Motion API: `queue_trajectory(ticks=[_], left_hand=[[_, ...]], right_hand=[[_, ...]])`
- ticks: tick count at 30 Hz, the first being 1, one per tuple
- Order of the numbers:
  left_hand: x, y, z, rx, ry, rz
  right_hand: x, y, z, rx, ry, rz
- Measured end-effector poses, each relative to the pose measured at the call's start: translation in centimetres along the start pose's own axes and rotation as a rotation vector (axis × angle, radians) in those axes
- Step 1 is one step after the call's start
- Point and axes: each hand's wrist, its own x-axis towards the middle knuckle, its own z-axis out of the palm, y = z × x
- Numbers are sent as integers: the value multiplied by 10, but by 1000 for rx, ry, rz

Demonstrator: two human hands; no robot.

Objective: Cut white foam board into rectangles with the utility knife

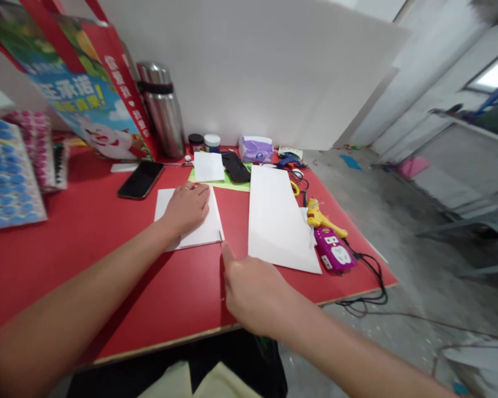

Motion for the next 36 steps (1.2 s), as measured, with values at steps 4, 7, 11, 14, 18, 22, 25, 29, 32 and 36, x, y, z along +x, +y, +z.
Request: queue_trajectory(ticks=[4,7,11,14,18,22,25,29,32,36], left_hand=[[-1,0,1,-13,8,-3],[-1,0,1,-45,10,-5],[-1,0,2,-68,14,-7],[-2,0,3,-61,27,-16],[-3,-2,7,-78,58,-32],[-4,-2,9,-77,96,-31],[-5,-2,10,-85,109,-34],[-6,-3,11,-119,117,-42],[-7,-6,12,-170,126,-52],[-6,-13,16,-310,140,-101]], right_hand=[[-11,-2,4,39,-7,-2],[-18,-4,10,66,-10,19],[-31,-1,17,76,-11,38],[-43,10,14,98,15,25],[-35,25,-3,88,201,154],[20,28,-17,86,368,266],[69,30,-19,213,349,203],[105,32,-18,255,318,210],[98,37,-22,284,279,235],[27,76,-29,332,268,135]])
